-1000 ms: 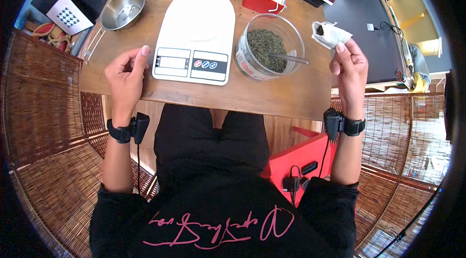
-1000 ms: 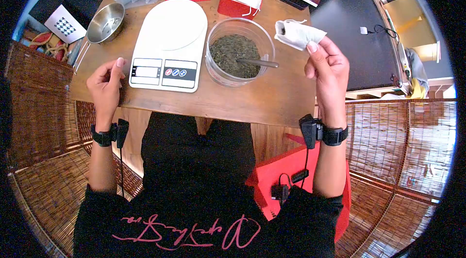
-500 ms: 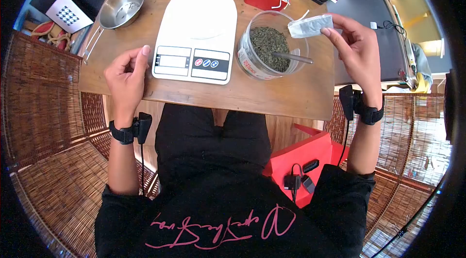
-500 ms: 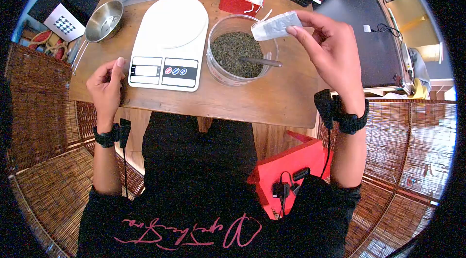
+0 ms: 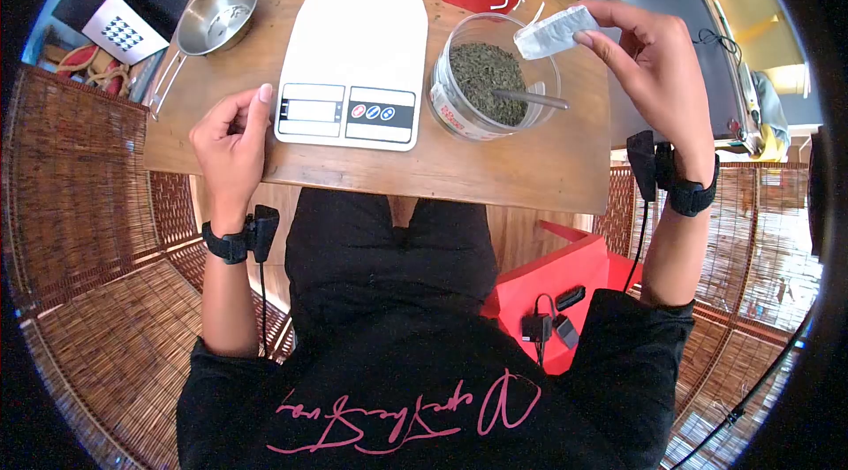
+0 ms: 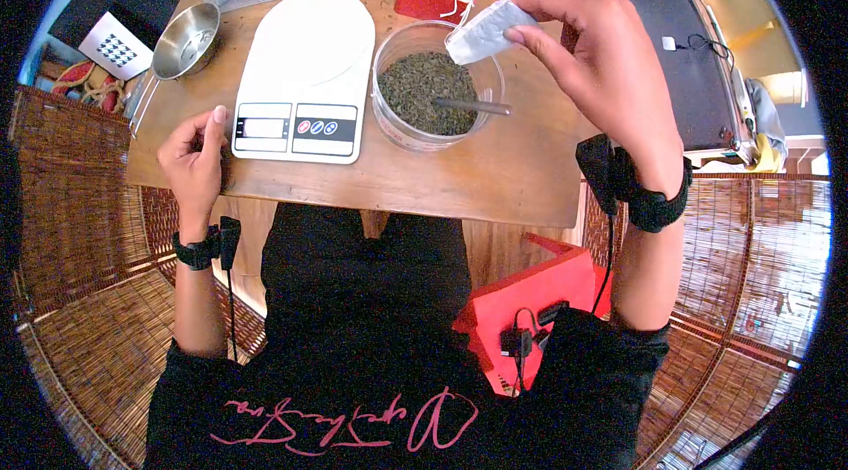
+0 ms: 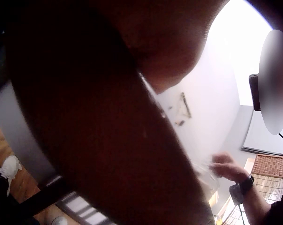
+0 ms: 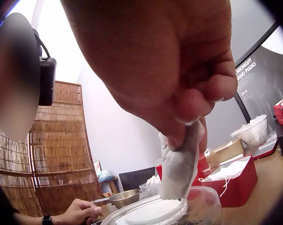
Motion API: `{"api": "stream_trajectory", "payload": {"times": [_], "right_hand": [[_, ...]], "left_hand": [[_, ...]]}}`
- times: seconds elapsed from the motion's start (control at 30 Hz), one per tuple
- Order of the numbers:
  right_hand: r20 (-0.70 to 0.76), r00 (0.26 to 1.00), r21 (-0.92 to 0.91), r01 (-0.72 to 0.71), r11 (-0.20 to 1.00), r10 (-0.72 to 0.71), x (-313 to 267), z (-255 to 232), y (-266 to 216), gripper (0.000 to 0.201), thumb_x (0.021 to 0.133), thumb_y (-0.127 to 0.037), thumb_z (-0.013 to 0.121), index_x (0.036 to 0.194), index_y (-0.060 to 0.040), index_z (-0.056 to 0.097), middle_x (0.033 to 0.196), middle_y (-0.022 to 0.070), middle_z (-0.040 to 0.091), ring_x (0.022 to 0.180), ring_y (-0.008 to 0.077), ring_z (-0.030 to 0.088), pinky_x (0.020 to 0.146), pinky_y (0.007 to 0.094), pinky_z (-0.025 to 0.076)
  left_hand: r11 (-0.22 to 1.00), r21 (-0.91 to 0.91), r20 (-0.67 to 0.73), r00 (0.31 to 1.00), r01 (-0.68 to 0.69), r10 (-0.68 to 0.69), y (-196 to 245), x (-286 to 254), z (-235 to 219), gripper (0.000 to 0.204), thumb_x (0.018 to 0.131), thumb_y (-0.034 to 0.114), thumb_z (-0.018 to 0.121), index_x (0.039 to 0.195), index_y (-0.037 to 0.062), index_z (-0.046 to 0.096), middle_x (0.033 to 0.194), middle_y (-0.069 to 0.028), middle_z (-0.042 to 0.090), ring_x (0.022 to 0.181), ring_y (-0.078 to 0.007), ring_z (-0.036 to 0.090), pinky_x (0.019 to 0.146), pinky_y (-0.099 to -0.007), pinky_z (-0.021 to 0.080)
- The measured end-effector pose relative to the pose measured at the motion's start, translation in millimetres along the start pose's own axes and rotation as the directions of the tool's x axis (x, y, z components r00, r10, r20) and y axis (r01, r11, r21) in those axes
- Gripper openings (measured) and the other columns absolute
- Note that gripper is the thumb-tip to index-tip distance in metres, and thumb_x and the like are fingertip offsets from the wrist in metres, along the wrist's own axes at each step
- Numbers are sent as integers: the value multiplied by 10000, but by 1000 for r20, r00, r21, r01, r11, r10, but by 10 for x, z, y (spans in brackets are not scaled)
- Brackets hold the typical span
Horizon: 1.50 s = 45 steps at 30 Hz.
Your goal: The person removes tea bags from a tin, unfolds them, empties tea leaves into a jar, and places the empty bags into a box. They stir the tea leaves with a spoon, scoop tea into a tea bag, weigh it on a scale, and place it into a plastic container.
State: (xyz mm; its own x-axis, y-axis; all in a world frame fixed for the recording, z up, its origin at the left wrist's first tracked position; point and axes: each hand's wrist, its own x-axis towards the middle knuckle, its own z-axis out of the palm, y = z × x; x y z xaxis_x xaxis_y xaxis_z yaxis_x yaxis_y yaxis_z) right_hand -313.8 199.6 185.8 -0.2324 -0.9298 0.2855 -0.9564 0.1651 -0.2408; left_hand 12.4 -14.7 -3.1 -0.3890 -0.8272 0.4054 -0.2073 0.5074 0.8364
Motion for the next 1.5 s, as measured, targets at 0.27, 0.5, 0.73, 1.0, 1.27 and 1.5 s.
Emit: {"api": "stream_trajectory", "payload": {"times": [0.27, 0.5, 0.73, 1.0, 1.27, 1.5], "right_hand": [[71, 991, -36, 114, 993, -111, 67, -51, 32, 268, 925, -145, 753, 1166, -27, 745, 767, 54, 716, 567, 70, 536, 519, 255, 439], [135, 989, -9, 65, 998, -63, 79, -58, 5, 270, 923, -129, 758, 1164, -11, 741, 779, 54, 723, 591, 70, 584, 537, 244, 469], [167, 986, 56, -1, 998, -9, 103, -66, -55, 258, 890, -134, 776, 1103, 10, 752, 777, 83, 715, 614, 102, 584, 585, 276, 486], [181, 982, 145, -79, 986, 52, 103, -32, -78, 261, 870, -180, 798, 1028, 25, 758, 721, 88, 677, 632, 110, 580, 599, 298, 483], [204, 976, 108, -93, 990, 70, 106, -12, -60, 242, 887, -181, 780, 1003, 30, 754, 678, 84, 646, 607, 123, 580, 582, 311, 471], [174, 985, 60, -23, 998, 12, 112, -17, -61, 219, 895, -164, 758, 1021, 16, 761, 673, 105, 633, 598, 159, 591, 588, 326, 478]], "left_hand": [[999, 32, -30, 999, -14, 15, 28, 11, 21, 198, 962, 160, 739, 939, -36, 765, 732, -7, 671, 650, -50, 554, 586, -216, 433], [1000, 25, -37, 999, 8, -7, 19, 11, 29, 189, 947, 142, 754, 925, -46, 759, 714, -21, 665, 638, -52, 551, 590, -220, 440], [999, 30, -35, 999, 10, -9, 6, 13, 23, 195, 949, 151, 754, 923, -43, 760, 713, -18, 664, 638, -51, 546, 583, -221, 433], [998, 54, 6, 1000, 11, -11, -18, 8, 7, 229, 985, 187, 720, 968, -36, 764, 781, 1, 686, 689, -51, 574, 610, -207, 446], [997, 74, 8, 1000, 11, -12, 8, 8, 5, 229, 984, 193, 719, 965, -30, 768, 786, -5, 696, 695, -54, 580, 615, -210, 449], [997, 68, 11, 1000, 28, -29, 14, 7, 5, 238, 988, 205, 713, 964, -24, 771, 771, 0, 687, 685, -51, 570, 604, -210, 437]]}}
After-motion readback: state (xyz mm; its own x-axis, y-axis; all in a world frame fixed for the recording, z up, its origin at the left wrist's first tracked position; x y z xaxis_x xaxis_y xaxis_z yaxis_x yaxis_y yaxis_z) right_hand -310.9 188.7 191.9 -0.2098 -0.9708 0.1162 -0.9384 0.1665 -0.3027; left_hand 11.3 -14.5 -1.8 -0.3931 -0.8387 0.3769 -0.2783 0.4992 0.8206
